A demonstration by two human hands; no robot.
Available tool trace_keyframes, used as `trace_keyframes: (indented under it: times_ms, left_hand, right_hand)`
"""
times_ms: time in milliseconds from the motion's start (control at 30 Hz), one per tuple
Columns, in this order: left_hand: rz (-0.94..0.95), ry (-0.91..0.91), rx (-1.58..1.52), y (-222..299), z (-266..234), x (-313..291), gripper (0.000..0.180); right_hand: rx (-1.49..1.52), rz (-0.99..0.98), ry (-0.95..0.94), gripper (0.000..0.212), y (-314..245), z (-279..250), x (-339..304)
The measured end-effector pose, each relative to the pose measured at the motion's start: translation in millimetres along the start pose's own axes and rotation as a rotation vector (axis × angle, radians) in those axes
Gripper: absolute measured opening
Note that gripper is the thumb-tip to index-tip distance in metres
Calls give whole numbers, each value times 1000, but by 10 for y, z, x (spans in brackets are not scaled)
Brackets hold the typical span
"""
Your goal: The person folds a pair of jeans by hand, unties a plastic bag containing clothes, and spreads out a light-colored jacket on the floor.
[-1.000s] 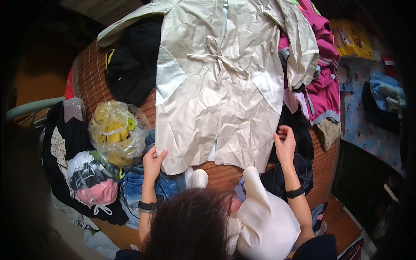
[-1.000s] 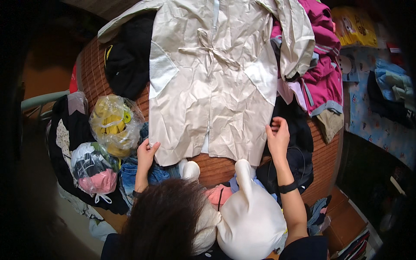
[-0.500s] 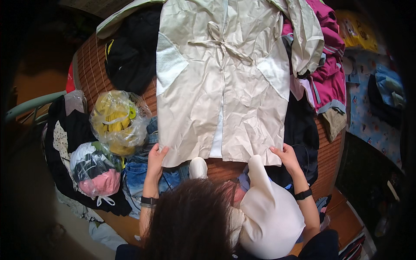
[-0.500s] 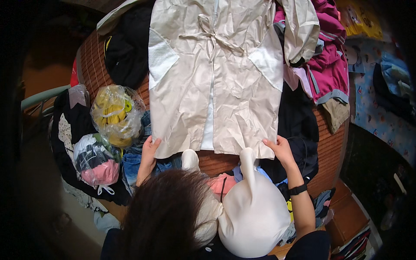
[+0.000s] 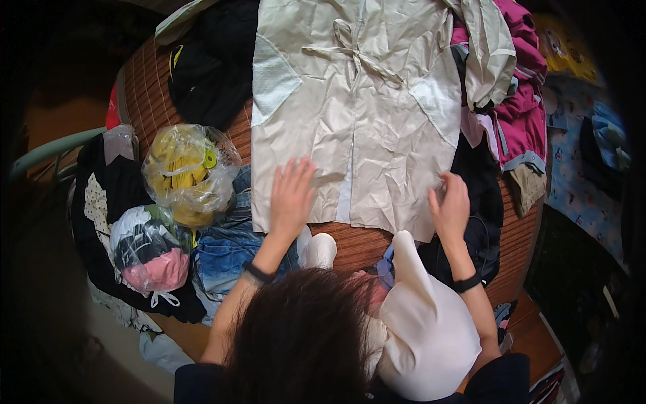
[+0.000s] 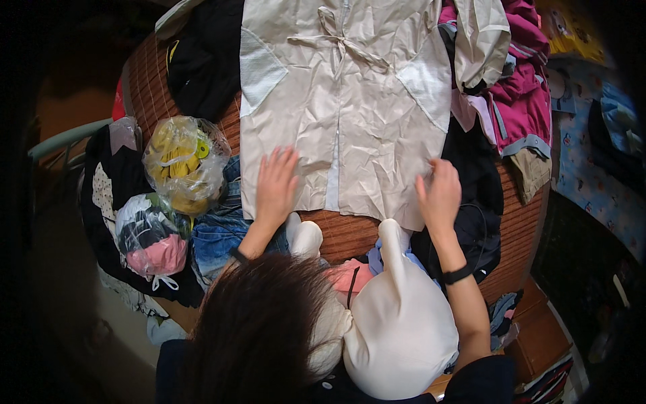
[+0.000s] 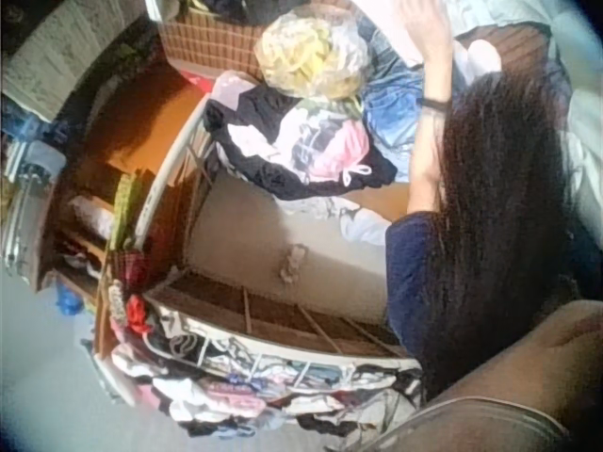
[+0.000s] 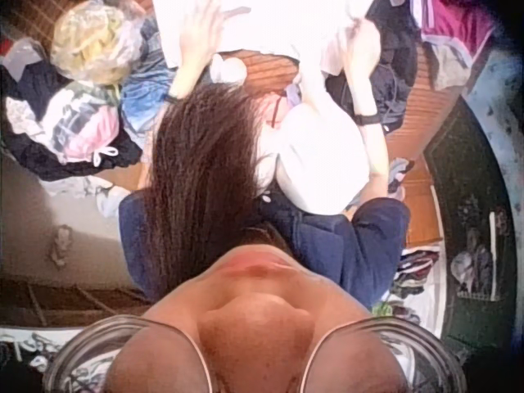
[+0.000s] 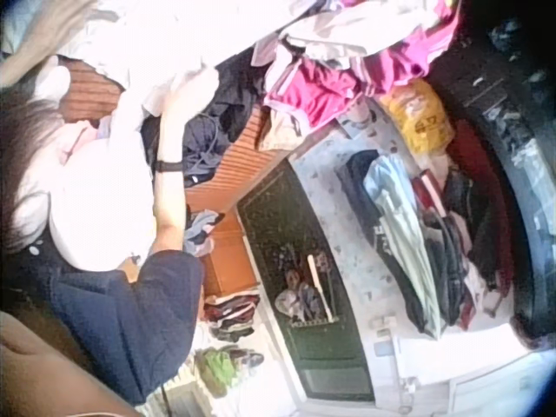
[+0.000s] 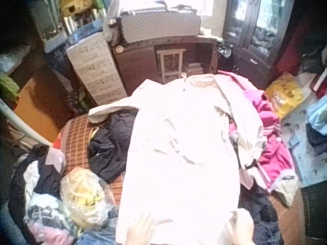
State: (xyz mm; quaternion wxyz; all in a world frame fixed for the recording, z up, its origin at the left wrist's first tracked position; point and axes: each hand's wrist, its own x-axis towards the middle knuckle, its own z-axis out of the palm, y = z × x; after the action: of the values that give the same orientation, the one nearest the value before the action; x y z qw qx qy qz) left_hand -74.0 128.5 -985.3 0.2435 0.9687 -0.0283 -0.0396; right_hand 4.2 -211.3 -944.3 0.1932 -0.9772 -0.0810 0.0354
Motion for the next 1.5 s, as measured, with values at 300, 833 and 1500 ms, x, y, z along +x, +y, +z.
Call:
trace_keyframes:
  times_ms: [300,833,1500]
  left_hand:
    - [-40,77,187,98,724,549,74]
    - [-173,-202,88,394,381,532,79]
    - [47,-142,169,453,644,963,88]
  right_hand:
    - [26,-388,-247,70,-876,947,619]
    - [325,-345,-254,63,-522,589,1043]
    - [285,197,374,20,1440,-1140,2506]
